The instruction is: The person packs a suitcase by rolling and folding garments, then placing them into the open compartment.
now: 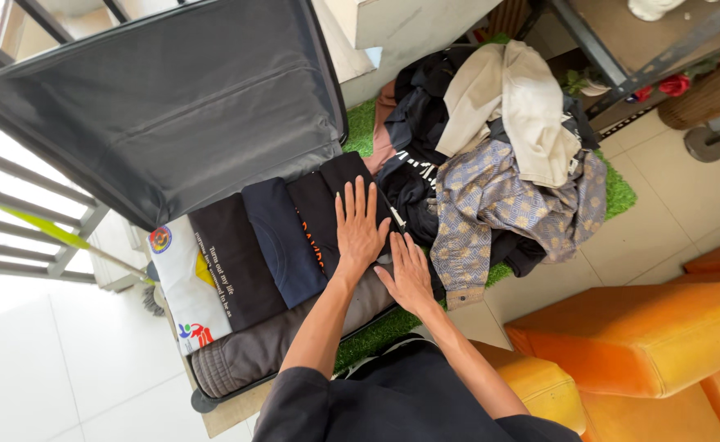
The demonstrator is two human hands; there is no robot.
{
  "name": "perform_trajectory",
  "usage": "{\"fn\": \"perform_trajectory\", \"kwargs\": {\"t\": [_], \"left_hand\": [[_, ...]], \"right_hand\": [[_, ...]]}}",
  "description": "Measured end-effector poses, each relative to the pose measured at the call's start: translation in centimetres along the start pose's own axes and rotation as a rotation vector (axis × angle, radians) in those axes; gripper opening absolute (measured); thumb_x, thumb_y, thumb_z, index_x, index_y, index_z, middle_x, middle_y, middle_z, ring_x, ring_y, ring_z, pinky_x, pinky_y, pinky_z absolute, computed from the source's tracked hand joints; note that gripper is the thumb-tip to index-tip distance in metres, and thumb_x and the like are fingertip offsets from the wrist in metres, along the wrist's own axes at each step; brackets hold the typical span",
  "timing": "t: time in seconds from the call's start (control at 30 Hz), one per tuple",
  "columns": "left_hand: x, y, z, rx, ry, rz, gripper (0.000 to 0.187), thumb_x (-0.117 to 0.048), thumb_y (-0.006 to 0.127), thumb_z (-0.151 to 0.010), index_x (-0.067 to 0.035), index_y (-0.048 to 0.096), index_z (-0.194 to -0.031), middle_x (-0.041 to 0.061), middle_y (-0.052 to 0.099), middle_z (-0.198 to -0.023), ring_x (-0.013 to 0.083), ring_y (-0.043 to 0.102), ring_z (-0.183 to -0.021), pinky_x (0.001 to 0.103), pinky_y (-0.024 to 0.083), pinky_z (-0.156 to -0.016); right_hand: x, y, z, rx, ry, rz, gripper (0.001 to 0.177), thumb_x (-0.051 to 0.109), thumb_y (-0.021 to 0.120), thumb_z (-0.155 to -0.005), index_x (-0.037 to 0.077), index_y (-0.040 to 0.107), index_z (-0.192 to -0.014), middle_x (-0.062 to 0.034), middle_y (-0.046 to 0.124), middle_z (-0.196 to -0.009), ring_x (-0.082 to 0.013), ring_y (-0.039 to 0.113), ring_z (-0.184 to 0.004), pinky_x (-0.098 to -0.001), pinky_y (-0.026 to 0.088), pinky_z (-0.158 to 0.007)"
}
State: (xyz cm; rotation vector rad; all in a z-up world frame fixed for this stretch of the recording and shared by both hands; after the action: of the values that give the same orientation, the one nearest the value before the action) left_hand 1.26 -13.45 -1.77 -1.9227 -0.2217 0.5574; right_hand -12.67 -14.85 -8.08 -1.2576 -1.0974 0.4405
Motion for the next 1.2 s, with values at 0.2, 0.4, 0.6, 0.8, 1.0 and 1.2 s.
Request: {"fn": "perform_trajectory", "kwargs": {"t": [0.2, 0.4, 0.6, 0.8, 1.0, 1.2], "left_hand": [[0.1, 0.7, 0.9, -0.003, 0.021, -0.013, 0.082, -0.043, 0.060, -0.095, 0.002, 0.033, -0.158, 0.023, 0.019, -0.168, 0.0417, 0.016, -0.156, 0.054, 0.014, -0.125], [-0.1, 0.6, 1.2, 0.000, 0.036, -0.007, 0.083, -0.043, 0.060, -0.095, 0.005, 0.033, -0.157, 0.026, 0.020, -0.167, 0.0430, 0.016, -0.155, 0.055, 0.014, -0.125], [-0.3, 1.3, 0.4, -0.022, 0.003, -0.029, 0.078, -0.041, 0.062, -0.093, 0.006, 0.040, -0.152, 0.027, 0.029, -0.163, 0.0445, 0.022, -0.152, 0.059, 0.013, -0.123], [-1.1, 1.8, -1.3, -0.097, -0.137, -0.059, 0.068, -0.038, 0.066, -0.092, 0.005, 0.049, -0.142, 0.027, 0.044, -0.152, 0.0453, 0.036, -0.145, 0.061, 0.018, -0.122], [-2.1, 1.6, -2.4, -0.099, -0.257, -0.112, 0.070, -0.034, 0.069, -0.088, 0.003, 0.048, -0.144, 0.024, 0.050, -0.146, 0.0424, 0.041, -0.141, 0.058, 0.022, -0.122], [-2.9, 1.4, -2.5, -0.118, -0.283, -0.166, 0.074, -0.033, 0.066, -0.091, -0.002, 0.042, -0.153, 0.023, 0.045, -0.154, 0.0402, 0.038, -0.145, 0.055, 0.023, -0.123]], "right_hand": [[-0.3, 0.6, 0.4, 0.015, 0.035, -0.001, 0.083, 0.052, 0.047, -0.103, -0.001, 0.020, -0.160, -0.0192, 0.029, -0.164, -0.0345, 0.017, -0.156, -0.0481, 0.019, -0.123], [-0.4, 0.6, 0.1, 0.045, 0.037, -0.013, 0.083, 0.052, 0.046, -0.103, -0.002, 0.019, -0.160, -0.0203, 0.027, -0.164, -0.0342, 0.015, -0.155, -0.0483, 0.019, -0.122], [-0.8, 0.0, -0.1, 0.098, -0.005, -0.090, 0.084, 0.049, 0.054, -0.101, -0.004, 0.022, -0.158, -0.0221, 0.028, -0.163, -0.0363, 0.016, -0.154, -0.0495, 0.021, -0.122], [-3.9, -3.5, -1.1, 0.196, -0.071, -0.462, 0.066, 0.039, 0.067, -0.096, 0.002, 0.050, -0.148, -0.0252, 0.044, -0.154, -0.0397, 0.035, -0.147, -0.0499, 0.033, -0.115], [-14.6, -8.2, -6.6, 0.107, 0.118, -0.654, 0.055, 0.035, 0.069, -0.090, 0.004, 0.062, -0.135, -0.0180, 0.066, -0.138, -0.0293, 0.069, -0.124, -0.0386, 0.052, -0.108], [-28.9, -10.4, -17.1, -0.085, 0.122, -0.166, 0.080, 0.038, 0.068, -0.096, 0.000, 0.034, -0.156, -0.0324, 0.032, -0.159, -0.0452, 0.028, -0.149, -0.0526, 0.022, -0.121]]}}
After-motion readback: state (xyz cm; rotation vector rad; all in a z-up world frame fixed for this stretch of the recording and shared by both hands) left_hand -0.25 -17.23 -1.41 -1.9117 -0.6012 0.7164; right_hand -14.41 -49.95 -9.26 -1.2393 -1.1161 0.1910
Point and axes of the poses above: each hand's wrist, its own z-axis away from the middle knuckle, its own y-axis out of the palm, x = y × z, the point moved 7 cm from there along -z, towards the middle knuckle
